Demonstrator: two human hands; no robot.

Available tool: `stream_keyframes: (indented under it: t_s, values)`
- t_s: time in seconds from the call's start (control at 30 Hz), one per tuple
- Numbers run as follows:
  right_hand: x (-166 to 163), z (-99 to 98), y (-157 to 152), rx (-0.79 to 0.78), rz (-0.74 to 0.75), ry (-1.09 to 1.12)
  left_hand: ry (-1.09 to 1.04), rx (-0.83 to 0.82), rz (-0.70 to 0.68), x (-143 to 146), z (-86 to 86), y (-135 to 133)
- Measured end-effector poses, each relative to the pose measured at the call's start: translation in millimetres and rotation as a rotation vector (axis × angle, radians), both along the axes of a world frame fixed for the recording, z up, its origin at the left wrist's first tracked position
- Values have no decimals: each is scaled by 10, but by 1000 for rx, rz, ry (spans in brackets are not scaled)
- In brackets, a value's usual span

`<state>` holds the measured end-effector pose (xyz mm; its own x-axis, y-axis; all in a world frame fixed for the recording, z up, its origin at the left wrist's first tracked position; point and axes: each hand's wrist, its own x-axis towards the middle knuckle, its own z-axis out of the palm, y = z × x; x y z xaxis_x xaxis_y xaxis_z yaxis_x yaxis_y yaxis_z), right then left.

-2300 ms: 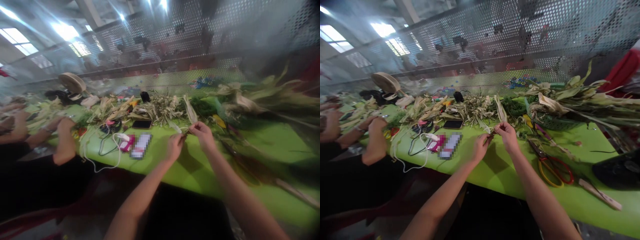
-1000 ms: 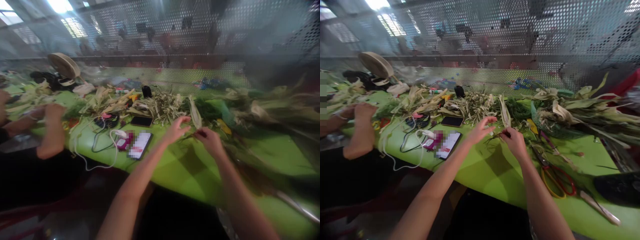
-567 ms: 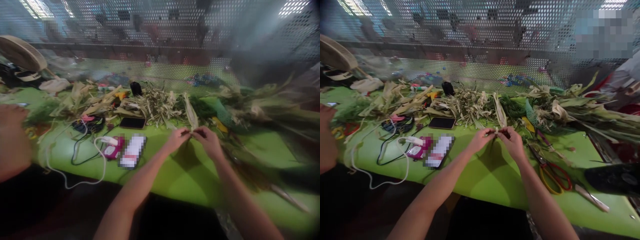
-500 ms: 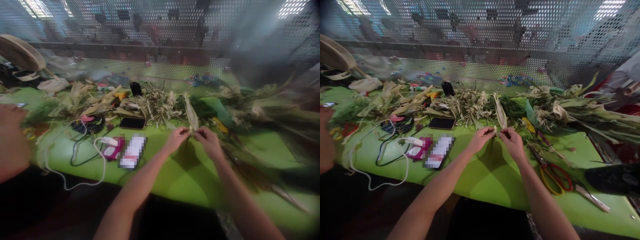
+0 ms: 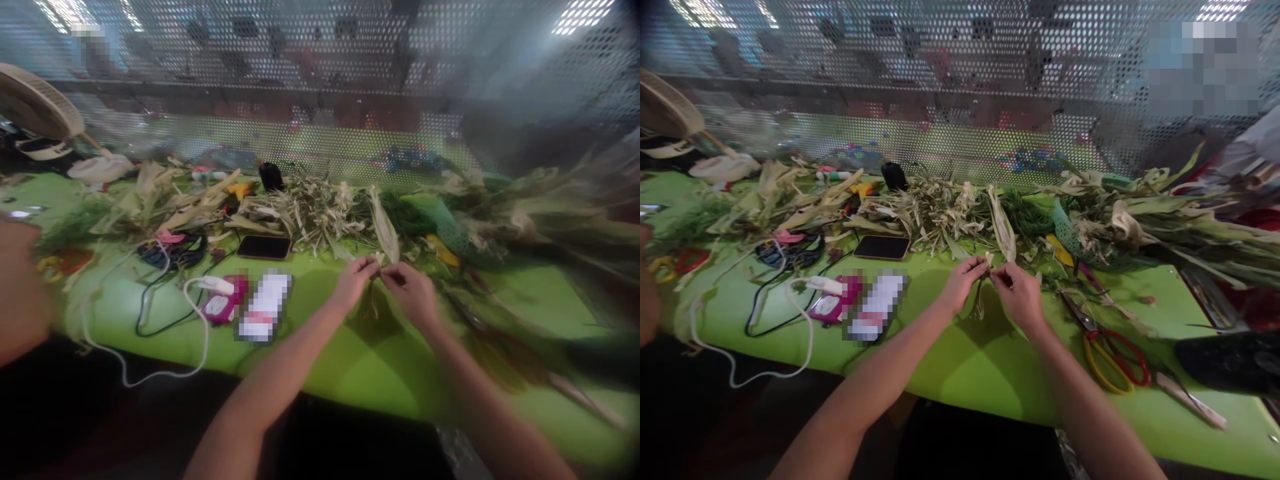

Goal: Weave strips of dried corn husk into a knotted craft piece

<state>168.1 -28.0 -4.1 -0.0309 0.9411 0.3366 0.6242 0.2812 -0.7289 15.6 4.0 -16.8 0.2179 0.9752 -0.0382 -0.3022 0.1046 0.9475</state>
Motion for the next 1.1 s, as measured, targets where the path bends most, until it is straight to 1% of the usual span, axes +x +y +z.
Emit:
stream_keyframes:
  t_s: [0.07,0.17,0.27,0.43,0.53,0.63,0.73,0.83,0.93,1.1]
  values:
    - [15,41,0,-26,7,63,72,59,-38,-27,40,-5]
    - [31,104,0,-42,-37,183,175,165,-105,-54,82,-25]
    - [34,130,-4,-23,-60,236,185,207,-159,-45,73,-41]
    - [35,127,-5,17,-72,181,74,180,-222,-21,23,-24]
    - [46,116,1,38,-66,136,53,177,-241,-22,11,-14]
    - [63,93,5,69,-40,71,74,154,-250,-28,22,-17]
    - [75,66,10,97,-16,-12,156,155,-266,-40,43,-21]
    - [74,51,19,105,-12,-45,194,167,-266,-46,51,-13]
    - [62,57,29,58,-28,29,119,104,-245,-33,35,-1]
    - [32,83,20,-97,-27,222,-86,-49,-80,-2,0,3]
